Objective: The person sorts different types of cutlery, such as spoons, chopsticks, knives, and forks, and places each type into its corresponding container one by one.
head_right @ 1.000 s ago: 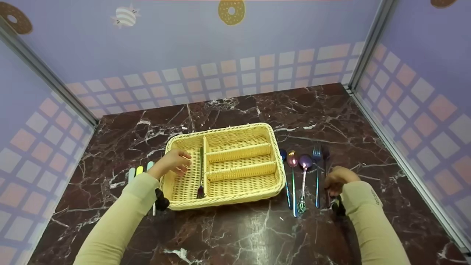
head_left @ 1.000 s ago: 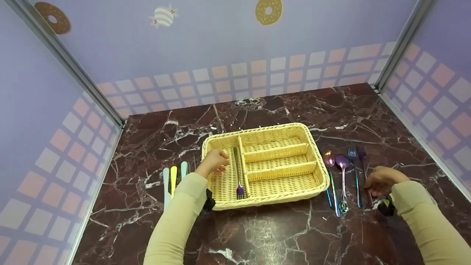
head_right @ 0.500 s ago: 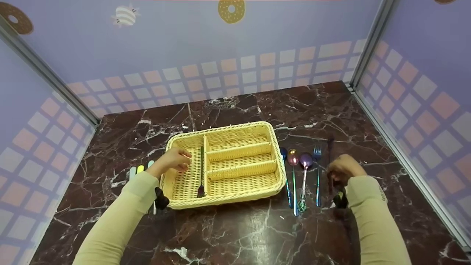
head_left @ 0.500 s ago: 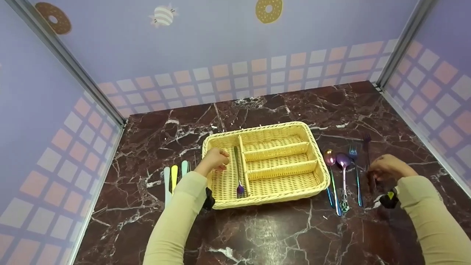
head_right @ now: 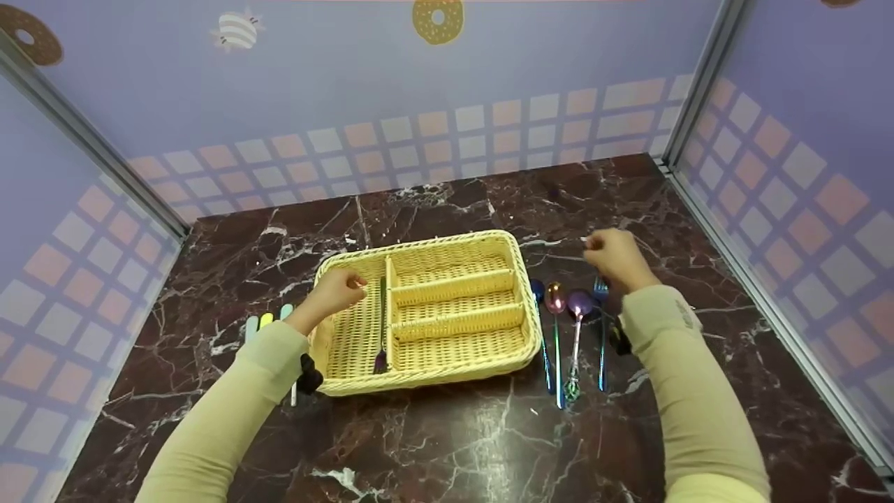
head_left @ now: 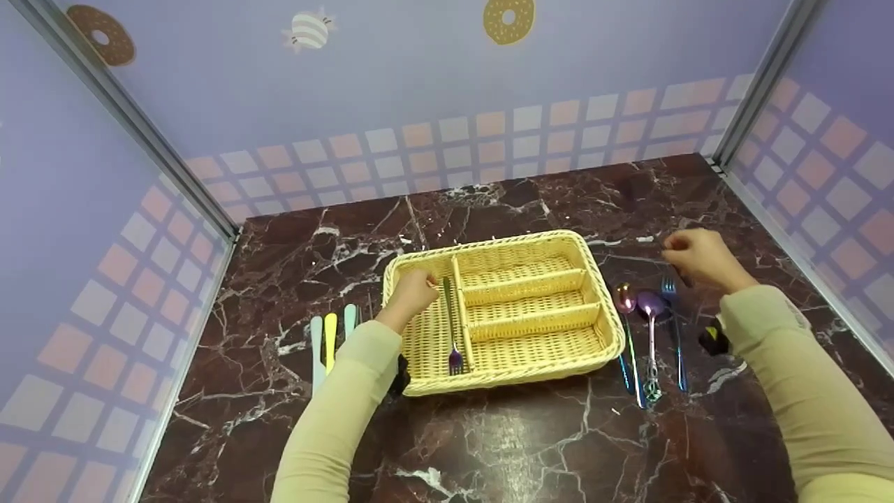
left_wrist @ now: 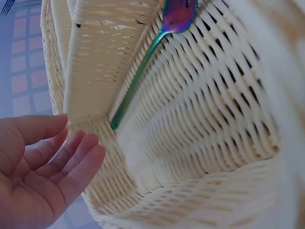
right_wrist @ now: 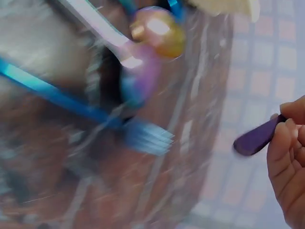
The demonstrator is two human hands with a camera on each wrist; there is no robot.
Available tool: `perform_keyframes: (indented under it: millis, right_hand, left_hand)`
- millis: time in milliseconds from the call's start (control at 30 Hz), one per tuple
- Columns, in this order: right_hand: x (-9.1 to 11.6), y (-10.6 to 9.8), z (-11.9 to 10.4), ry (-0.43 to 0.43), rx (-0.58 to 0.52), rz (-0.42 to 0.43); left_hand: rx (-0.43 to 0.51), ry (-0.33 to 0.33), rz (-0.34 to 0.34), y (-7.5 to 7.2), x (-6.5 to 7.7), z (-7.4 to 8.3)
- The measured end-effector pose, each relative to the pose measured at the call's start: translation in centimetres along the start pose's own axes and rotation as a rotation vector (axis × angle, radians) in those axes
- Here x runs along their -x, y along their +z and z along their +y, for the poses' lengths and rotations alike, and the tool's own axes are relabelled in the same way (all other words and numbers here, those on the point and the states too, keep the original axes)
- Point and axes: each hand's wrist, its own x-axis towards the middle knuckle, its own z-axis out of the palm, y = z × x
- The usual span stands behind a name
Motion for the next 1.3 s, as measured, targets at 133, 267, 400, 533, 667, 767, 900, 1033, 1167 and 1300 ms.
perform_keyframes:
  millis: [133, 267, 400, 533, 667, 767, 900, 1033, 1167, 1300]
  right_hand:
    - [-2.0, 0.8, -3.7, -0.2, 0.123, 0.066]
    - [-3.5, 2.3, -7.8, -0.318, 0.167, 0.056]
    - [-4.0, 4.1, -11.8, -0.394, 0.21, 0.025]
    - [-4.1, 5.9, -14.9, -0.443, 0.267, 0.011]
    - [-3.9, 7.4, -17.1, -0.455, 0.331, 0.003]
    - [-3.8, 8.5, -18.2, -0.496, 0.358, 0.007]
    - [-3.6, 9.6, -19.1, -0.564, 0.369, 0.015]
    - [-3.5, 10.4, -19.9, -0.594, 0.388, 0.012]
    - [-3.3, 10.8, -20.2, -0.608, 0.402, 0.01]
    - [-3.3, 10.8, -20.3, -0.627, 0.375, 0.03]
  left_hand:
    - [-0.124, 0.131, 0.061, -0.4, 1.5, 3.4]
    - [-0.222, 0.342, 0.145, 0.2, 2.8, 6.0]
    - [-0.338, 0.552, 0.301, 0.6, 3.6, 8.2]
    - [-0.489, 0.713, 0.497, 0.9, 3.7, 9.5]
    - [-0.618, 0.78, 0.599, 0.9, 3.7, 10.2]
    - [-0.705, 0.772, 0.627, 1.0, 3.8, 10.3]
    - [-0.782, 0.713, 0.617, 1.2, 3.9, 10.0]
    - [-0.811, 0.649, 0.582, 1.1, 4.1, 9.5]
    - [-0.83, 0.614, 0.536, 1.0, 4.3, 9.4]
    - [-0.797, 0.59, 0.48, 0.7, 4.5, 9.4]
